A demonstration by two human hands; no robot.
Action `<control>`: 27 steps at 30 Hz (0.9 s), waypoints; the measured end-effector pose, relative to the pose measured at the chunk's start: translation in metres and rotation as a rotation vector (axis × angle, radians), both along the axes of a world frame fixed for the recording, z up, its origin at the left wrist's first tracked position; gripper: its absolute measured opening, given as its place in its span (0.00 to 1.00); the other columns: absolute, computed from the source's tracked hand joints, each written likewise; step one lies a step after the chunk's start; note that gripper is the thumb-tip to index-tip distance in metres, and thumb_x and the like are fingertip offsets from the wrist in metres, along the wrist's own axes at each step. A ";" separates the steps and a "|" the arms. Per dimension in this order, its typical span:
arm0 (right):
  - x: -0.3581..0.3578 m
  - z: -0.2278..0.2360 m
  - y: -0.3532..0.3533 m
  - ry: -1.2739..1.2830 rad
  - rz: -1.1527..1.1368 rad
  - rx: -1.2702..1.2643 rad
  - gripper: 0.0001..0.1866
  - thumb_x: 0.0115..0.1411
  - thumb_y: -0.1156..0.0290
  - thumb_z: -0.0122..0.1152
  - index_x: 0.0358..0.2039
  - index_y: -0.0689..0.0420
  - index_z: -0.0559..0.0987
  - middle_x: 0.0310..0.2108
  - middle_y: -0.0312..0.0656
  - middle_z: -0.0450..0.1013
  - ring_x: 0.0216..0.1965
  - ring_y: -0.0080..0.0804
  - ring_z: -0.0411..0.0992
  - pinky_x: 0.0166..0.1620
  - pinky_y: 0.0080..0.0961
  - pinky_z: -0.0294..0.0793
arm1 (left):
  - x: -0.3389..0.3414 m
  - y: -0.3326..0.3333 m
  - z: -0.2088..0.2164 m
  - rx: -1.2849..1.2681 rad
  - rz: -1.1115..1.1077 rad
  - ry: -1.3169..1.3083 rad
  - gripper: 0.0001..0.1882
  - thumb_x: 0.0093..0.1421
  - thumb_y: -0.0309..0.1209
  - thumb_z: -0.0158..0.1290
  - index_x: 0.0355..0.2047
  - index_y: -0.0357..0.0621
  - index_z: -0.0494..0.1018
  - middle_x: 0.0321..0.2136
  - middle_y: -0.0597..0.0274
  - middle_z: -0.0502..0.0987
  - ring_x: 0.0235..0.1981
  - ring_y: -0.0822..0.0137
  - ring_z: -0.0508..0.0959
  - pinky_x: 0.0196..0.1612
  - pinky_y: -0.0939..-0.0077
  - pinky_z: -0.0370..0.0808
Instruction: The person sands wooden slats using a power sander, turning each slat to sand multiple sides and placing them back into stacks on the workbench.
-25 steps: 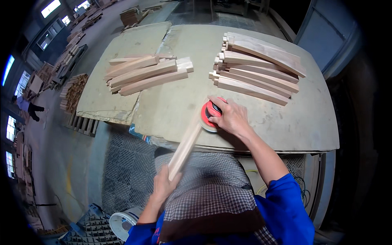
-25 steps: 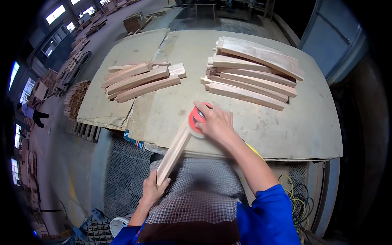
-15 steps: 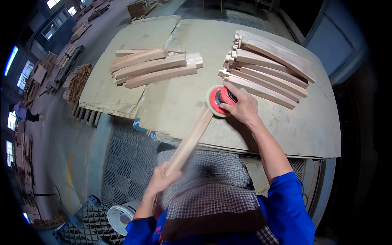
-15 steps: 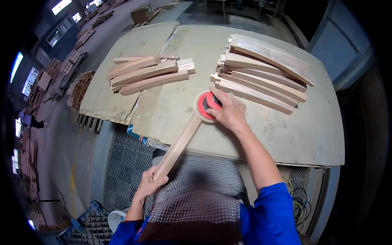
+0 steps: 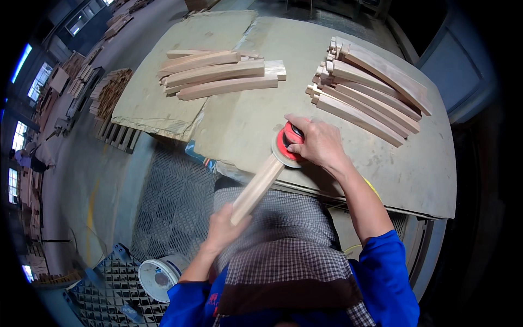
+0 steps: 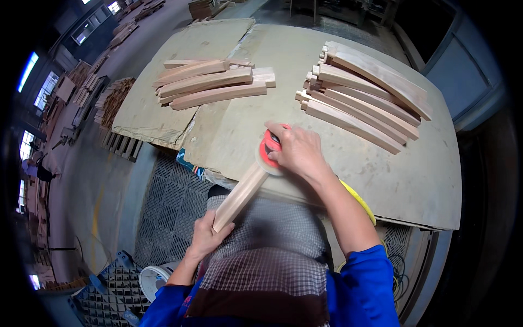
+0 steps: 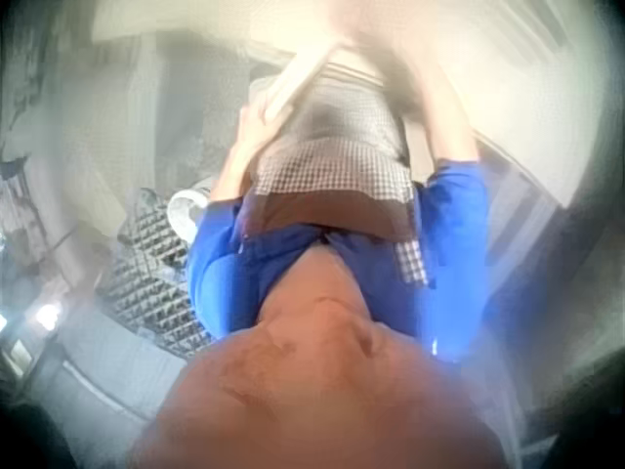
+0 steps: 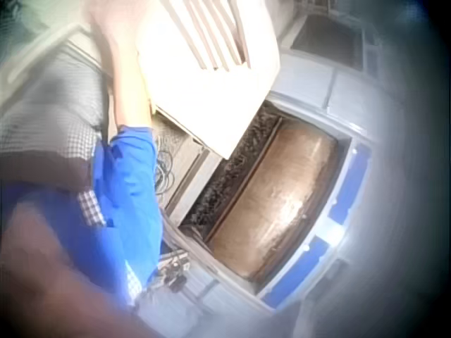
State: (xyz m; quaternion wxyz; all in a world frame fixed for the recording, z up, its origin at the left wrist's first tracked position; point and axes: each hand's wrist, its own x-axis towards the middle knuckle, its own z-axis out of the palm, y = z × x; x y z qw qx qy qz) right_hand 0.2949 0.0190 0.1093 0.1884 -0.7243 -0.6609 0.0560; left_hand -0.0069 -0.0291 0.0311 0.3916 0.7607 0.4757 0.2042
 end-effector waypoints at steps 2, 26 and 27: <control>-0.008 -0.001 -0.003 -0.014 0.091 0.047 0.36 0.41 0.58 0.76 0.55 0.43 0.76 0.33 0.50 0.78 0.34 0.50 0.77 0.37 0.43 0.75 | -0.001 -0.001 -0.004 0.038 0.002 0.046 0.23 0.52 0.38 0.64 0.45 0.39 0.74 0.33 0.45 0.80 0.35 0.49 0.83 0.38 0.62 0.78; -0.069 0.016 -0.039 0.016 0.179 -0.050 0.33 0.44 0.61 0.72 0.55 0.43 0.75 0.34 0.56 0.76 0.31 0.55 0.77 0.35 0.44 0.78 | 0.022 0.008 -0.024 -0.054 0.062 -0.098 0.24 0.51 0.42 0.65 0.41 0.37 0.75 0.32 0.45 0.80 0.33 0.50 0.82 0.37 0.62 0.77; -0.070 0.008 -0.044 0.058 0.213 0.047 0.33 0.44 0.62 0.72 0.54 0.41 0.76 0.35 0.54 0.75 0.30 0.54 0.77 0.34 0.44 0.78 | 0.021 0.009 -0.025 -0.064 0.068 -0.085 0.24 0.51 0.42 0.65 0.40 0.37 0.75 0.31 0.45 0.80 0.32 0.52 0.82 0.36 0.63 0.77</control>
